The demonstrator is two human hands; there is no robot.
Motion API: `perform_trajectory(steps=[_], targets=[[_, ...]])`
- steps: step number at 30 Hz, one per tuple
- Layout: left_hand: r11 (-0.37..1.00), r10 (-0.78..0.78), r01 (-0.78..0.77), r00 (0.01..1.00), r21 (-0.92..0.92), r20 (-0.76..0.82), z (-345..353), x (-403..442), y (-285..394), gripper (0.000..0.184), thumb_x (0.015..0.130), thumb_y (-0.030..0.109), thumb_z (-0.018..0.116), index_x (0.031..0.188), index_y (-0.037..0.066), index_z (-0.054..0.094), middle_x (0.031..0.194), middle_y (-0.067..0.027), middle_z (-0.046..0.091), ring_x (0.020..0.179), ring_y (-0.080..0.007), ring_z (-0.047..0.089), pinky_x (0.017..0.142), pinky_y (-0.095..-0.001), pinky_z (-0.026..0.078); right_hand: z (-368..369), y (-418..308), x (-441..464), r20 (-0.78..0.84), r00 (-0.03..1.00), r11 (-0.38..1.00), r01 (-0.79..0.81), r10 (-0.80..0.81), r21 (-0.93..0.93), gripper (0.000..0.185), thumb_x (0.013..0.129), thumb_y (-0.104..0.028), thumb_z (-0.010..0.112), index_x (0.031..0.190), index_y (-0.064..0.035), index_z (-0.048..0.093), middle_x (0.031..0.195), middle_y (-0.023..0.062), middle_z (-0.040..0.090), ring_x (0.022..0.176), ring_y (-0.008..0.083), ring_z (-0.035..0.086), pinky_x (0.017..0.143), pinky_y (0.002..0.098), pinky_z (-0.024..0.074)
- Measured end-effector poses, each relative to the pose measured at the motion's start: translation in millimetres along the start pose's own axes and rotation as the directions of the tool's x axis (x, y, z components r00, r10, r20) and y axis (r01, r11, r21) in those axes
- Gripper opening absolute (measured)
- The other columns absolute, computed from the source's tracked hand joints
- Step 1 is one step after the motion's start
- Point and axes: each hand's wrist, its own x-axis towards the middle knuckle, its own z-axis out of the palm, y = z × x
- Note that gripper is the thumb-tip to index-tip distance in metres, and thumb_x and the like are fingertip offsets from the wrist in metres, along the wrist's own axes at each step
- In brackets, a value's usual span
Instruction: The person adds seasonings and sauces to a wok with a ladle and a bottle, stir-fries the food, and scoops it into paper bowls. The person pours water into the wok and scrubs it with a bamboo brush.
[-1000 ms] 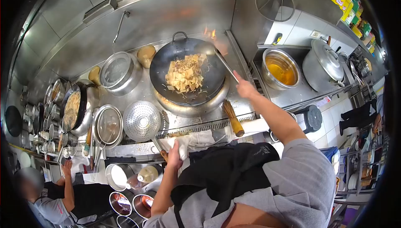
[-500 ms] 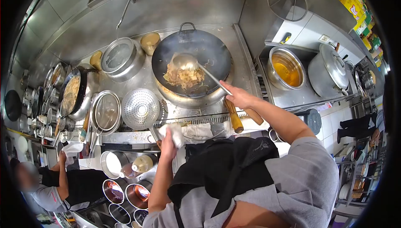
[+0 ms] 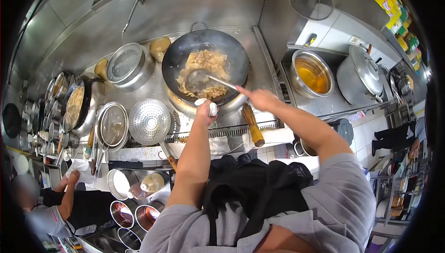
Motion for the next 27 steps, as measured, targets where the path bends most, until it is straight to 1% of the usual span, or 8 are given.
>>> perform_trajectory(steps=[3,5,8,10,13,19,21,27], targets=[[0.972,0.169,-0.172,0.985,-0.161,-0.029,15.6,-50.6,-12.3,0.016,0.095,0.024,0.053,0.086,0.011,0.056,0.068,-0.0061,0.06,0.056,-0.0211,0.059,0.044,-0.0356,0.042,4.1,21.8,21.3,-0.19,0.976,0.994,-0.106,0.107,0.017,0.087,0.086,-0.001,0.049,0.155,-0.0398,0.014,0.103,0.0205,0.067,0.092,0.036,0.068,0.079,0.0488,0.0542],[0.957,0.139,-0.166,0.982,-0.239,-0.125,14.5,-115.2,-22.3,0.012,0.095,0.022,0.053,0.09,0.012,0.057,0.069,-0.0054,0.06,0.054,-0.0209,0.058,0.041,-0.0367,0.043,-19.3,27.7,-32.9,-0.105,0.985,0.99,-0.14,0.14,0.013,0.083,0.087,-0.002,0.047,0.155,-0.0399,0.017,0.102,0.0209,0.067,0.093,0.036,0.068,0.082,0.049,0.0534],[0.97,0.139,-0.131,0.99,-0.205,0.026,-6.9,-148.8,-52.1,0.016,0.097,0.027,0.051,0.103,0.013,0.055,0.076,-0.0068,0.063,0.061,-0.0212,0.062,0.045,-0.033,0.044,-53.9,20.1,-102.8,0.095,0.981,0.986,-0.164,0.167,-0.041,0.083,0.087,-0.002,0.047,0.154,-0.0414,0.019,0.103,0.0209,0.067,0.095,0.0362,0.067,0.084,0.0481,0.0527],[0.975,0.104,-0.101,0.995,-0.2,0.005,3.2,-145.7,-40.8,0.016,0.097,0.028,0.052,0.102,0.014,0.055,0.075,-0.0056,0.063,0.062,-0.021,0.061,0.046,-0.0312,0.045,-45.8,20.3,-112.8,0.141,0.99,1.0,-0.013,0.012,0.005,0.085,0.086,-0.002,0.049,0.154,-0.0427,0.018,0.104,0.0202,0.067,0.095,0.036,0.067,0.084,0.0471,0.0525],[0.988,0.056,-0.055,0.998,-0.144,0.004,22.2,-84.5,-8.1,0.017,0.099,0.029,0.051,0.098,0.013,0.057,0.079,-0.0047,0.064,0.069,-0.0204,0.064,0.055,-0.032,0.053,-21.6,3.3,-52.1,0.001,1.0,0.999,-0.006,0.006,0.031,0.084,0.086,-0.001,0.047,0.154,-0.0428,0.019,0.107,0.018,0.068,0.098,0.035,0.067,0.085,0.046,0.053],[0.965,0.185,-0.185,0.983,-0.185,-0.014,-37.5,-119.2,-113.4,0.011,0.097,0.023,0.049,0.103,0.015,0.054,0.076,-0.0055,0.06,0.061,-0.0208,0.06,0.046,-0.0358,0.046,-20.6,8.0,-64.6,-0.211,0.972,0.994,-0.098,0.107,0.049,0.088,0.084,0.002,0.049,0.154,-0.0426,0.019,0.104,0.0164,0.069,0.094,0.0338,0.068,0.082,0.0457,0.0541],[0.961,0.13,-0.125,0.992,-0.245,0.002,-27.2,-158.0,-97.7,0.01,0.097,0.022,0.051,0.104,0.015,0.054,0.077,-0.005,0.061,0.061,-0.0202,0.06,0.047,-0.0355,0.046,-37.6,5.5,-110.1,0.017,0.987,0.987,-0.159,0.159,0.002,0.09,0.083,0.003,0.05,0.154,-0.0419,0.018,0.101,0.0175,0.069,0.088,0.0337,0.069,0.078,0.0463,0.0537],[0.976,0.071,-0.067,0.997,-0.205,0.011,27.4,-84.2,-4.1,0.023,0.099,0.033,0.053,0.104,0.01,0.055,0.087,-0.0057,0.064,0.071,-0.0196,0.063,0.059,-0.0321,0.054,-9.6,14.7,-93.7,0.053,0.997,0.991,-0.054,0.048,0.119,0.087,0.085,0.003,0.046,0.155,-0.0411,0.018,0.098,0.0199,0.068,0.088,0.0333,0.069,0.078,0.0462,0.0535]])
